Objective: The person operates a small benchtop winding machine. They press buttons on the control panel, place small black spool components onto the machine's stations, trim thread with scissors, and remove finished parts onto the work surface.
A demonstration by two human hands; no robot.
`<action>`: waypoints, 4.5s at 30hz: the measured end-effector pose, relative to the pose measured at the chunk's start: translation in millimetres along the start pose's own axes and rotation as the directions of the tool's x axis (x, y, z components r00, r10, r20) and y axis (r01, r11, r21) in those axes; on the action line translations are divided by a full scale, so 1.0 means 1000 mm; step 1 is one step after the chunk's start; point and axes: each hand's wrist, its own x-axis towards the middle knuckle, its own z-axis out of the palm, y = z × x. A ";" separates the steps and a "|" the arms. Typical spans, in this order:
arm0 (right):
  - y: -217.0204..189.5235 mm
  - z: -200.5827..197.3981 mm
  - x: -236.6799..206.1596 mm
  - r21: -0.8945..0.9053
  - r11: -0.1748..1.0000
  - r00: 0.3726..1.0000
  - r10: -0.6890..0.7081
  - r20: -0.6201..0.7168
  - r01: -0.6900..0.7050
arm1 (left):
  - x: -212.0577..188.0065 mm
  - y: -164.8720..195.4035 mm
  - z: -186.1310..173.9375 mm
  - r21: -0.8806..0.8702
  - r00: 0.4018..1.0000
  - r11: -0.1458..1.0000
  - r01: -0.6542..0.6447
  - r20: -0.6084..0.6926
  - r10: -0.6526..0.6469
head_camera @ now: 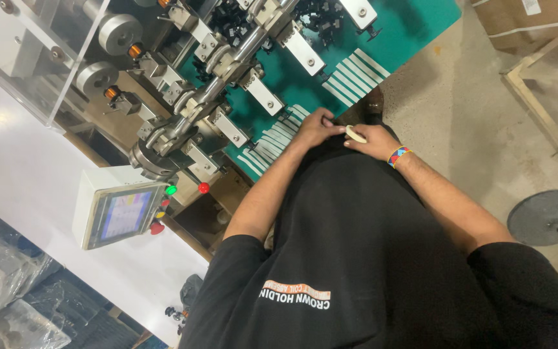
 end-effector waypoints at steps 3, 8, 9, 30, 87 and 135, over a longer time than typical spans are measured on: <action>-0.001 0.003 0.006 -0.061 0.998 0.999 0.035 0.036 -0.032 | 0.012 0.010 0.004 0.191 0.998 0.980 -0.048 0.059 0.037; 0.006 0.001 0.012 0.052 0.965 0.966 0.259 0.001 -0.259 | 0.031 0.030 -0.010 0.574 0.926 0.816 -0.070 -0.268 0.267; 0.006 0.002 0.012 0.101 0.961 0.966 0.258 0.005 -0.257 | 0.031 0.032 -0.014 0.581 0.905 0.810 -0.076 -0.301 0.300; 0.014 0.000 0.031 -0.178 0.943 0.960 0.276 -0.044 -0.280 | 0.020 0.024 -0.022 0.499 0.802 0.855 -0.140 -0.449 0.393; 0.019 0.035 0.007 0.036 0.991 0.989 -0.133 0.069 0.131 | -0.023 -0.014 -0.001 -0.019 0.987 0.995 0.102 0.128 -0.099; 0.014 0.042 0.026 -0.058 0.995 0.995 0.080 0.057 -0.076 | -0.027 -0.002 -0.026 0.328 0.903 0.935 -0.132 -0.350 0.250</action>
